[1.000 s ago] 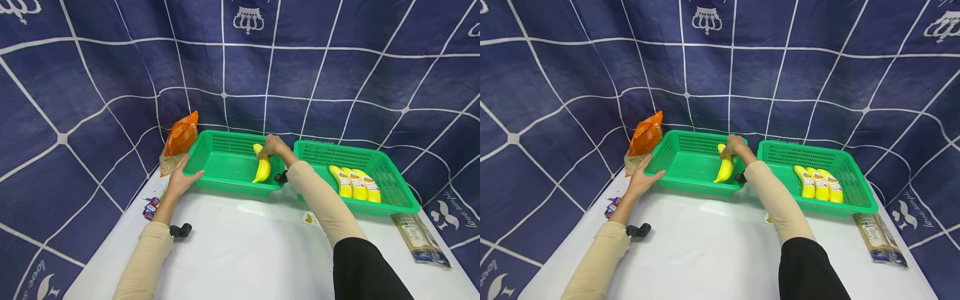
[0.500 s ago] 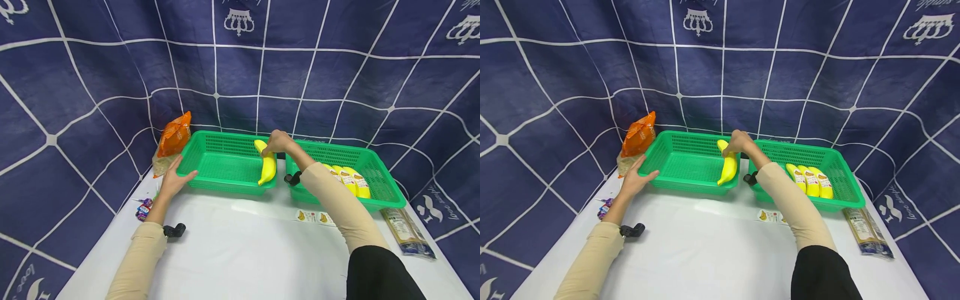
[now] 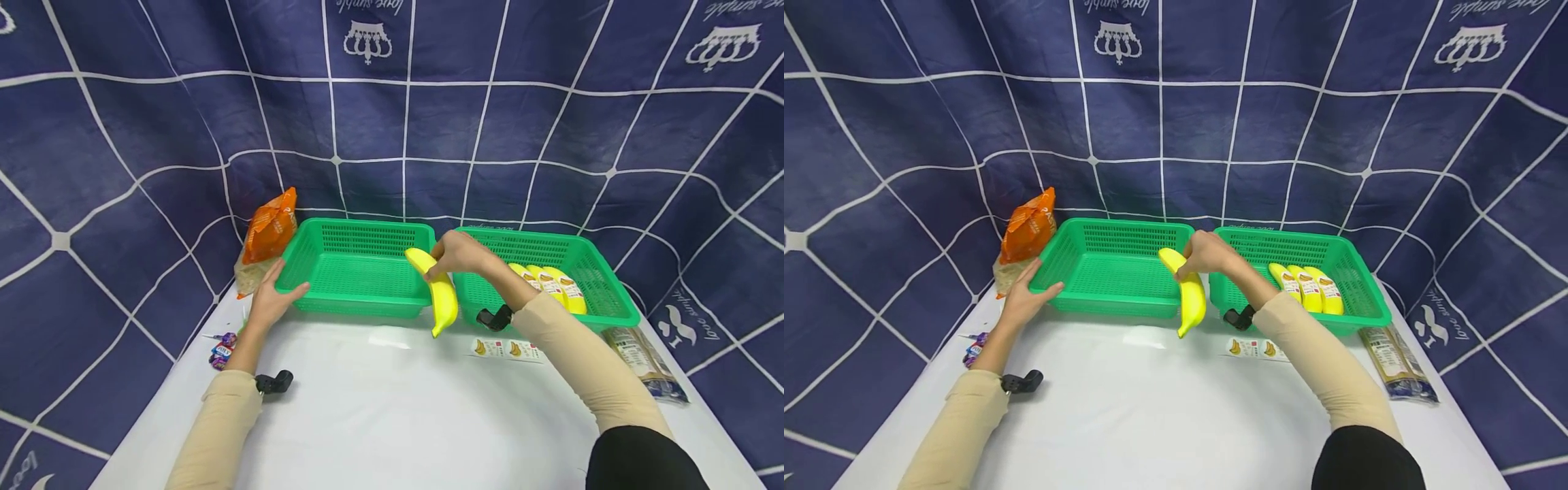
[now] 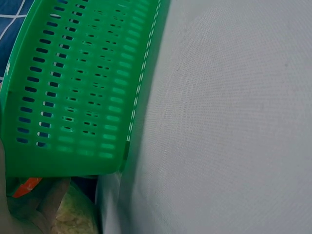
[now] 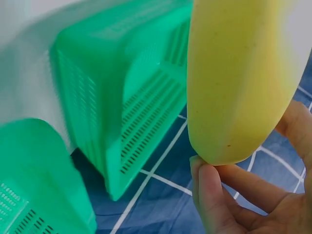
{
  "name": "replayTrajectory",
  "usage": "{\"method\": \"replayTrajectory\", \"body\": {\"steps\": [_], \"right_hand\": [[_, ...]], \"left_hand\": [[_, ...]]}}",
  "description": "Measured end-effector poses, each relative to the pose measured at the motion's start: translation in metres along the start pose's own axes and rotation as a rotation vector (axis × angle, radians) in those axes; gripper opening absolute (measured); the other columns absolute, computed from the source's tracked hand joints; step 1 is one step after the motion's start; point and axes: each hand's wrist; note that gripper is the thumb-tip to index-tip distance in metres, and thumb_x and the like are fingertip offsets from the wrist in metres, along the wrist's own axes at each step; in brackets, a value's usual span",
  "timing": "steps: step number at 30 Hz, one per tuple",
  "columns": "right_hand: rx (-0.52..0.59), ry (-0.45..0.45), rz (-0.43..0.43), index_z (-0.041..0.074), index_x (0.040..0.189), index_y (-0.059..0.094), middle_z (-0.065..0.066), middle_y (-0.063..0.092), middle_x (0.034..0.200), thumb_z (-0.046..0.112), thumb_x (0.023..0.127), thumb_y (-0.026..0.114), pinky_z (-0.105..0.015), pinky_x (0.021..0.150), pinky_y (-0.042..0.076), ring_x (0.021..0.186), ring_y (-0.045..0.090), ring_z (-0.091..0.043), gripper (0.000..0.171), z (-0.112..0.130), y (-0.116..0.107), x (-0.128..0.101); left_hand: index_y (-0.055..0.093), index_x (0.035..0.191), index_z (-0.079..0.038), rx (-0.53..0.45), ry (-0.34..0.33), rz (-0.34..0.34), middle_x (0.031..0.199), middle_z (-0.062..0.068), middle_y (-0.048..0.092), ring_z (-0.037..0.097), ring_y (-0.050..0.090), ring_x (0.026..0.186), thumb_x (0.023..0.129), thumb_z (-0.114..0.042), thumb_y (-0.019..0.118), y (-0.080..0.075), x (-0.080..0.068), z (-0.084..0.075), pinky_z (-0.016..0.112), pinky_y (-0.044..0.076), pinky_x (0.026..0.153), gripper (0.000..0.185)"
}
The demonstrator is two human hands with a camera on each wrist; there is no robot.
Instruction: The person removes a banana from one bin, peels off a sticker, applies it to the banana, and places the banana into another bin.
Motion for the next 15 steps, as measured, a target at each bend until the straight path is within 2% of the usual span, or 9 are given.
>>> {"method": "replayTrajectory", "body": {"steps": [7,15], "right_hand": [[0.05,-0.003,0.013,0.009,0.107,0.076,-0.001,0.075,0.091,0.03,0.071,0.085,-0.026,0.07,0.053,0.082,0.064,-0.015,0.042,-0.01,0.024,-0.034],[0.081,-0.018,0.009,0.013,0.108,0.076,0.005,0.072,0.084,0.029,0.067,0.086,-0.026,0.064,0.051,0.08,0.059,-0.014,0.045,-0.024,0.06,-0.073]], "left_hand": [[0.021,0.157,-0.017,0.01,-0.007,0.009,0.165,0.005,0.016,0.042,0.017,0.149,0.082,-0.053,0.071,0.0,0.001,0.003,0.064,0.02,0.117,0.097],[0.02,0.157,-0.017,-0.011,0.008,0.014,0.165,0.007,0.015,0.044,0.016,0.148,0.083,-0.053,0.071,-0.001,0.001,0.002,0.067,0.019,0.115,0.097]]}}
Point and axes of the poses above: each hand's wrist, its own x-axis towards the middle knuckle, its own y-axis out of the palm, z = x × y
